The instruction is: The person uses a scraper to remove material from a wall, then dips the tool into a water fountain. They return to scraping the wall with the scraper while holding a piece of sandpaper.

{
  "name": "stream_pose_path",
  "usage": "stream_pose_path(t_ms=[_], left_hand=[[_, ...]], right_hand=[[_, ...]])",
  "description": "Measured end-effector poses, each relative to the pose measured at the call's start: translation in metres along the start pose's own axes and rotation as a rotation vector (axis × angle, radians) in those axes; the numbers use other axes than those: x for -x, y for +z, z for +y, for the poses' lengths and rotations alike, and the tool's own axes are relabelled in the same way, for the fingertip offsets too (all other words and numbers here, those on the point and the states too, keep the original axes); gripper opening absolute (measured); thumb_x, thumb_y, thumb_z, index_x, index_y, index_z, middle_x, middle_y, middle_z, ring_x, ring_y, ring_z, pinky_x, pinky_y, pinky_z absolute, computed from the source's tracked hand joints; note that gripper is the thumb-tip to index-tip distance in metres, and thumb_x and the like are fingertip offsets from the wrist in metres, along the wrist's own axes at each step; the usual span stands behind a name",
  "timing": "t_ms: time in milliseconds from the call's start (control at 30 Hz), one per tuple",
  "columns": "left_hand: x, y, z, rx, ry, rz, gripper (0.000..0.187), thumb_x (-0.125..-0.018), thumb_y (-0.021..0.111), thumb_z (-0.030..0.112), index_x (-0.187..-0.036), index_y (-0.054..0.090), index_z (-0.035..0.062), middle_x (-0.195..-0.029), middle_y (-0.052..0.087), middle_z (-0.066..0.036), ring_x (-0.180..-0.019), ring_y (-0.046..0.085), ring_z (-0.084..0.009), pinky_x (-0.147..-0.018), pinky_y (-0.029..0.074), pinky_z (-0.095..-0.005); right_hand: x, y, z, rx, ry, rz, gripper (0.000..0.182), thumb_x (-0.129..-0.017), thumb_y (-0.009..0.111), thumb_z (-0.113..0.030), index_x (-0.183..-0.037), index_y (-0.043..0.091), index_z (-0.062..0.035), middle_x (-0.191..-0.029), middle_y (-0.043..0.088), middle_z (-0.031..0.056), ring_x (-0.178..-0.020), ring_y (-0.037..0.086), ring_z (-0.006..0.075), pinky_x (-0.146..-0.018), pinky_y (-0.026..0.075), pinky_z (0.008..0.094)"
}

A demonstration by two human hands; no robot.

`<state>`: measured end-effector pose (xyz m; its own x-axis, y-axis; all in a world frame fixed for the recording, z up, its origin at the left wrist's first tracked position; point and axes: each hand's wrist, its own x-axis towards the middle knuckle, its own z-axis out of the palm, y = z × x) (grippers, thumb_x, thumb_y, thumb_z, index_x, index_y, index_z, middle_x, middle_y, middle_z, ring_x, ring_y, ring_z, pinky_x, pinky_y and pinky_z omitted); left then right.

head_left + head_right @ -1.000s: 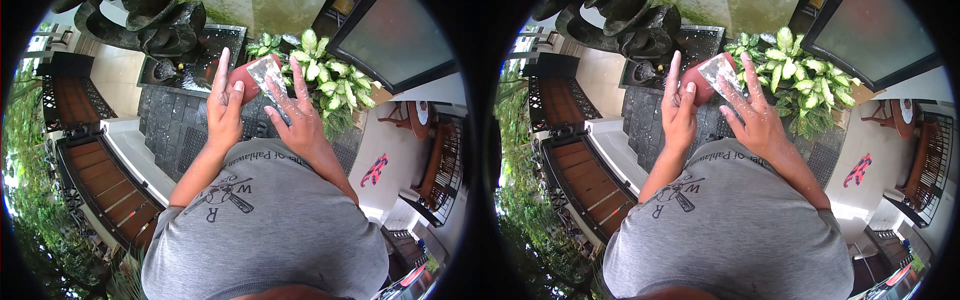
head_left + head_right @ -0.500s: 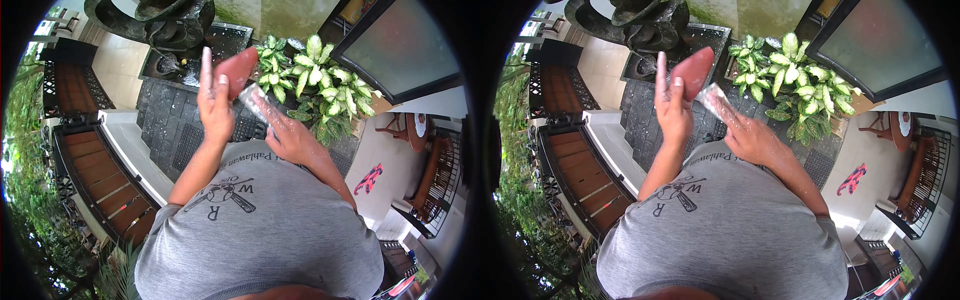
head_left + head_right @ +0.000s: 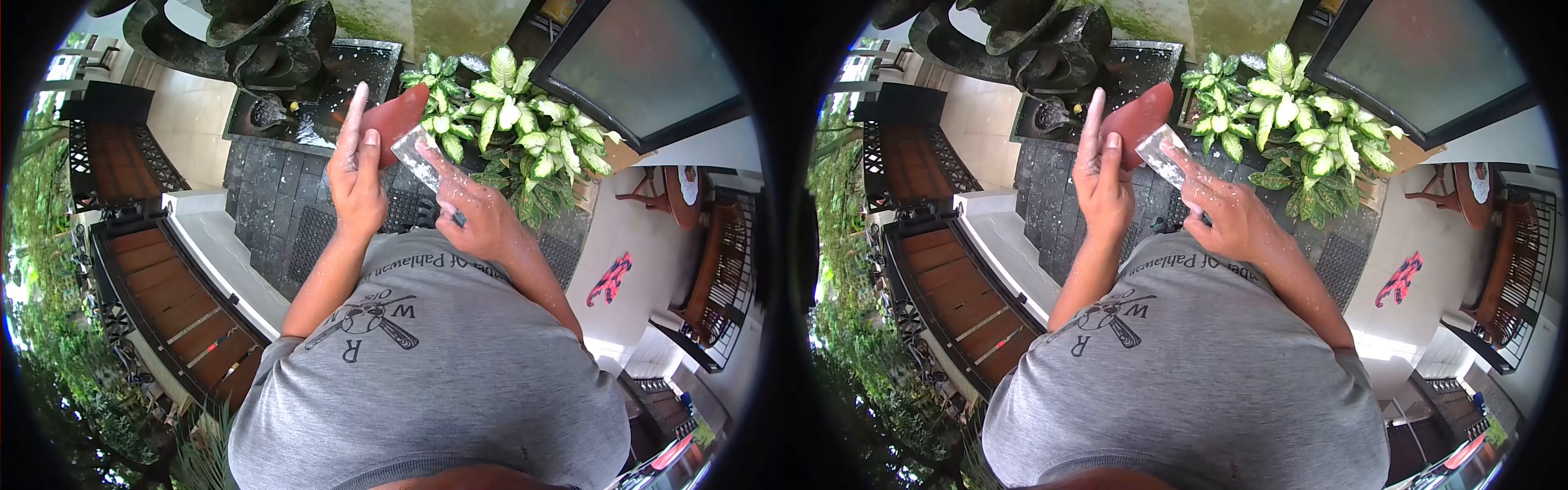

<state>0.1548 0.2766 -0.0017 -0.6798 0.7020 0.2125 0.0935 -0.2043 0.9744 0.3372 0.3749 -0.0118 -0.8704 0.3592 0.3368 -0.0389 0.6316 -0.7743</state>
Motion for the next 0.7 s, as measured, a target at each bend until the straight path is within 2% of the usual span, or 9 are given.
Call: stream_pose_path(t_ms=[33, 67, 100, 133, 267, 333, 600, 667, 700], left_hand=[[-0.002, 0.002, 0.003, -0.001, 0.000, 0.000, 0.057, -0.110, 0.051, 0.011, -0.163, 0.033, -0.0022, -0.140, 0.061, -0.013, -0.120, 0.061, -0.0151, -0.105, 0.047, -0.0310], [-0.005, 0.004, 0.007, 0.136, 0.011, 0.030, 0.057, -0.110, 0.051, 0.010, -0.163, 0.033, -0.0015, -0.142, 0.060, -0.014, -0.122, 0.060, -0.0157, -0.107, 0.047, -0.0320], [-0.007, 0.006, 0.010, 0.272, 0.021, 0.060, 0.057, -0.110, 0.051, 0.010, -0.163, 0.033, -0.0008, -0.144, 0.059, -0.015, -0.125, 0.059, -0.0163, -0.108, 0.047, -0.0329], [-0.012, -0.001, 0.004, 0.003, 0.140, 0.029, 0.055, -0.111, 0.050, 0.010, -0.163, 0.035, 0.0000, -0.148, 0.056, -0.016, -0.131, 0.056, -0.0176, -0.111, 0.046, -0.0333], [-0.008, 0.009, 0.011, -0.134, 0.096, 0.003, 0.051, -0.112, 0.049, 0.012, -0.160, 0.041, -0.0002, -0.150, 0.056, -0.013, -0.131, 0.054, -0.0166, -0.115, 0.041, -0.0330], [0.000, 0.016, 0.015, -0.062, 0.009, -0.050, 0.052, -0.111, 0.049, 0.010, -0.161, 0.040, 0.0005, -0.151, 0.056, -0.012, -0.130, 0.055, -0.0151, -0.115, 0.040, -0.0316], [0.012, 0.022, 0.009, 0.017, 0.001, -0.051, 0.055, -0.109, 0.048, 0.006, -0.162, 0.036, -0.0025, -0.156, 0.052, -0.014, -0.133, 0.053, -0.0150, -0.115, 0.038, -0.0308], [0.010, 0.016, 0.003, -0.066, 0.044, -0.009, 0.055, -0.110, 0.048, 0.006, -0.163, 0.034, -0.0022, -0.156, 0.051, -0.014, -0.135, 0.053, -0.0171, -0.115, 0.039, -0.0319], [0.009, 0.017, 0.004, -0.066, 0.044, -0.011, 0.055, -0.110, 0.048, 0.006, -0.163, 0.034, -0.0022, -0.156, 0.051, -0.014, -0.135, 0.053, -0.0171, -0.115, 0.039, -0.0319]], right_hand=[[0.003, -0.001, 0.002, 0.054, -0.044, -0.009, 0.024, -0.077, 0.069, -0.001, -0.101, 0.063, 0.0017, -0.161, 0.047, 0.0174, -0.091, 0.075, 0.0291, -0.069, 0.058, 0.0394], [0.008, -0.001, 0.004, 0.052, -0.041, -0.008, 0.024, -0.077, 0.069, -0.001, -0.101, 0.063, 0.0017, -0.161, 0.047, 0.0174, -0.091, 0.075, 0.0291, -0.069, 0.058, 0.0394], [0.013, 0.000, 0.006, 0.085, 0.007, -0.050, 0.017, -0.077, 0.069, -0.002, -0.087, 0.056, 0.0016, -0.161, 0.048, 0.0177, -0.089, 0.076, 0.0298, -0.068, 0.058, 0.0389], [0.015, 0.000, 0.006, 0.117, 0.056, -0.092, 0.022, -0.076, 0.070, -0.002, -0.073, 0.049, 0.0016, -0.160, 0.048, 0.0180, -0.087, 0.076, 0.0304, -0.067, 0.058, 0.0385], [0.009, -0.018, -0.017, 0.042, 0.053, 0.006, 0.020, -0.075, 0.071, -0.003, -0.069, 0.052, 0.0016, -0.157, 0.052, 0.0178, -0.089, 0.076, 0.0304, -0.067, 0.058, 0.0388], [0.003, -0.024, -0.021, 0.125, 0.044, 0.076, 0.013, -0.075, 0.070, 0.001, -0.066, 0.059, 0.0007, -0.154, 0.057, 0.0178, -0.118, 0.073, 0.0307, -0.083, 0.060, 0.0368], [0.007, -0.008, -0.001, 0.110, 0.049, 0.077, 0.016, -0.076, 0.072, -0.002, -0.067, 0.059, 0.0007, -0.153, 0.057, 0.0170, -0.115, 0.073, 0.0298, -0.081, 0.060, 0.0357], [0.015, -0.008, 0.003, 0.072, 0.105, -0.063, 0.023, -0.077, 0.072, -0.005, -0.064, 0.054, 0.0006, -0.152, 0.058, 0.0154, -0.089, 0.077, 0.0301, -0.069, 0.059, 0.0383], [0.017, -0.008, 0.003, 0.072, 0.106, -0.061, 0.023, -0.077, 0.072, -0.005, -0.064, 0.054, 0.0006, -0.152, 0.058, 0.0154, -0.089, 0.077, 0.0301, -0.069, 0.059, 0.0383]])
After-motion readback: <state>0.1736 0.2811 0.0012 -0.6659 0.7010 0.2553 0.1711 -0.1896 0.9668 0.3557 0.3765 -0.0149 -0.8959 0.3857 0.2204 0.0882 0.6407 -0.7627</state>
